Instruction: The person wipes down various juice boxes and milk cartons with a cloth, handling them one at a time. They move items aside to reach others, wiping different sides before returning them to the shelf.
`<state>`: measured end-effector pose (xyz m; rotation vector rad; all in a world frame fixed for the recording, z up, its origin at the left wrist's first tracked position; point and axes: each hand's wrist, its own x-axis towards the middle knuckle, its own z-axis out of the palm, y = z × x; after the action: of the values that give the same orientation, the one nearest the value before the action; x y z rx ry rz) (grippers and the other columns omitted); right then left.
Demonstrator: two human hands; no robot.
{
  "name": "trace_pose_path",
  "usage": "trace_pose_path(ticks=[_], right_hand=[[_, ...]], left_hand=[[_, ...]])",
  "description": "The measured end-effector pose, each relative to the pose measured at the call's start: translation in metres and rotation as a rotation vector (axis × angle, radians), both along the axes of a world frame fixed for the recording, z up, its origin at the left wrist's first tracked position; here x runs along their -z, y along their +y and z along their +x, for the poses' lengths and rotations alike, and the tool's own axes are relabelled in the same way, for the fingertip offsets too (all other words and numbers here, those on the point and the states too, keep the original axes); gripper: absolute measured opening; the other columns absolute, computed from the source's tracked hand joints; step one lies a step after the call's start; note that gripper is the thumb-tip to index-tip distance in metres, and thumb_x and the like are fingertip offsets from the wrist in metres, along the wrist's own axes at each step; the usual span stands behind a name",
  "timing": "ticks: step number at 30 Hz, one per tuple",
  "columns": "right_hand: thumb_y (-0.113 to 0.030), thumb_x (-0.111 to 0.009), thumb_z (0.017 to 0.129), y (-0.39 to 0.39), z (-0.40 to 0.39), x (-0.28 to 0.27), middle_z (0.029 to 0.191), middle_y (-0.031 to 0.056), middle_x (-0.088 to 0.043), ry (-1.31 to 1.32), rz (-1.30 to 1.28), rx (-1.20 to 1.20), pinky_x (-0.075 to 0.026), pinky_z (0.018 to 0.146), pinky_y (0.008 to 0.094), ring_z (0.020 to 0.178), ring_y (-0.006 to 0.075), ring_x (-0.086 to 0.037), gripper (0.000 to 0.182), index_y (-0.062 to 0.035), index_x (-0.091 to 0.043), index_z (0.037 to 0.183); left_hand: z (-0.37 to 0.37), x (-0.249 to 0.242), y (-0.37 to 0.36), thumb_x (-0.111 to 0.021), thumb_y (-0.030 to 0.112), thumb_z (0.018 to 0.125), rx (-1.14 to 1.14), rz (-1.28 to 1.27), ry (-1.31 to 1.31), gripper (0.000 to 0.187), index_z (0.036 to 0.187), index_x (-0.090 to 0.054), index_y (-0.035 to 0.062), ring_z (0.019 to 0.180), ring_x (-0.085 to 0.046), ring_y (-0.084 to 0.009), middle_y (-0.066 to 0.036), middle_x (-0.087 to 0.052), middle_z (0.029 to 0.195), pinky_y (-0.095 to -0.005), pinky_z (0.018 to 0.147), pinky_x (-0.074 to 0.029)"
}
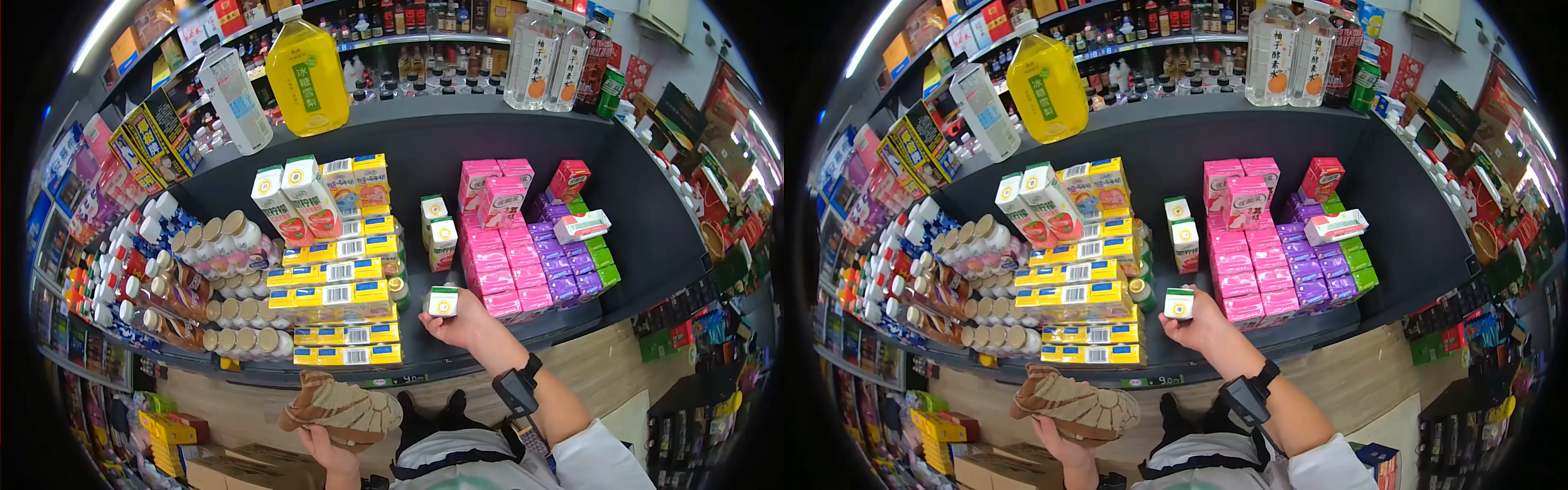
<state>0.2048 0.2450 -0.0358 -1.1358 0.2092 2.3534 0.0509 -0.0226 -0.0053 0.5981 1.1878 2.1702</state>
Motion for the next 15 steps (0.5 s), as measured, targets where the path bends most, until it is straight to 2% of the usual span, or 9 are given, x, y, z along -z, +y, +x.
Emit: trace_pose_path(ticks=[1, 2, 5, 6, 9, 12, 15], right_hand=[[-0.05, -0.046, 0.101, 0.002, 0.0, 0.0, 0.095, 0.0121, -0.058, 0.017, -0.021, 0.018, -0.042, 0.05, 0.0271, 0.082, 0.0323, -0.057, 0.041, -0.0112, -0.06, 0.099], [-0.03, -0.044, 0.1, 0.002, 0.001, -0.001, 0.094, 0.0148, -0.058, 0.033, 0.023, 0.045, -0.046, 0.053, 0.0285, 0.089, 0.0337, -0.058, 0.03, -0.0062, -0.063, 0.098], [-0.024, -0.046, 0.098, 0.001, -0.011, -0.034, 0.107, 0.0177, -0.055, -0.104, 0.005, 0.127, -0.05, 0.058, 0.0304, 0.098, 0.0342, -0.054, 0.025, -0.005, -0.062, 0.105], [-0.021, -0.047, 0.098, 0.003, -0.011, -0.016, 0.117, 0.0194, -0.051, -0.086, 0.125, 0.162, -0.053, 0.064, 0.0329, 0.106, 0.0368, -0.052, 0.025, -0.004, -0.06, 0.11], [-0.023, -0.047, 0.099, -0.002, -0.01, -0.002, 0.118, 0.0207, -0.051, -0.069, 0.152, 0.204, -0.055, 0.067, 0.0365, 0.109, 0.0383, -0.053, 0.033, -0.0032, -0.05, 0.124], [-0.026, -0.049, 0.099, -0.031, -0.018, -0.04, 0.119, 0.0221, -0.052, -0.244, 0.048, 0.291, -0.056, 0.069, 0.0403, 0.101, 0.0371, -0.06, 0.046, -0.0045, -0.037, 0.137], [-0.028, -0.053, 0.099, -0.07, -0.02, -0.009, 0.116, 0.0213, -0.054, -0.567, 0.427, 0.151, -0.056, 0.07, 0.0444, 0.086, 0.0338, -0.064, 0.061, -0.0035, -0.021, 0.146]], left_hand=[[-0.005, -0.001, 0.002, -0.044, 0.036, 0.104, 0.009, 0.01, 0.003, 0.054, 0.146, -0.032, 0.0042, 0.113, -0.061, -0.0425, -0.025, -0.055, 0.131, -0.0563, 0.096, -0.05], [-0.011, -0.003, 0.004, -0.044, 0.036, 0.104, 0.018, 0.021, 0.005, 0.054, 0.146, -0.032, 0.0038, 0.113, -0.061, -0.0431, -0.026, -0.055, 0.13, -0.0565, 0.096, -0.05], [-0.028, -0.011, 0.008, -0.043, 0.037, 0.103, 0.106, 0.031, 0.011, 0.055, 0.145, -0.033, 0.0034, 0.112, -0.062, -0.0432, -0.026, -0.055, 0.13, -0.056, 0.096, -0.05], [-0.032, -0.01, 0.009, -0.043, 0.038, 0.103, 0.102, 0.033, 0.001, 0.055, 0.145, -0.033, 0.0033, 0.112, -0.062, -0.0429, -0.026, -0.055, 0.13, -0.0557, 0.096, -0.05], [-0.045, -0.007, 0.011, -0.043, 0.039, 0.103, 0.128, 0.037, 0.01, 0.056, 0.145, -0.033, 0.0029, 0.111, -0.062, -0.0422, -0.026, -0.056, 0.128, -0.055, 0.096, -0.05], [-0.059, -0.008, 0.014, -0.042, 0.04, 0.103, 0.196, 0.046, 0.059, 0.057, 0.145, -0.033, 0.0029, 0.111, -0.061, -0.0416, -0.026, -0.055, 0.129, -0.0547, 0.096, -0.05], [-0.07, -0.004, 0.016, -0.04, 0.042, 0.103, 0.191, 0.016, 0.058, 0.057, 0.145, -0.033, 0.0035, 0.113, -0.06, -0.0407, -0.025, -0.053, 0.132, -0.0544, 0.097, -0.049]])
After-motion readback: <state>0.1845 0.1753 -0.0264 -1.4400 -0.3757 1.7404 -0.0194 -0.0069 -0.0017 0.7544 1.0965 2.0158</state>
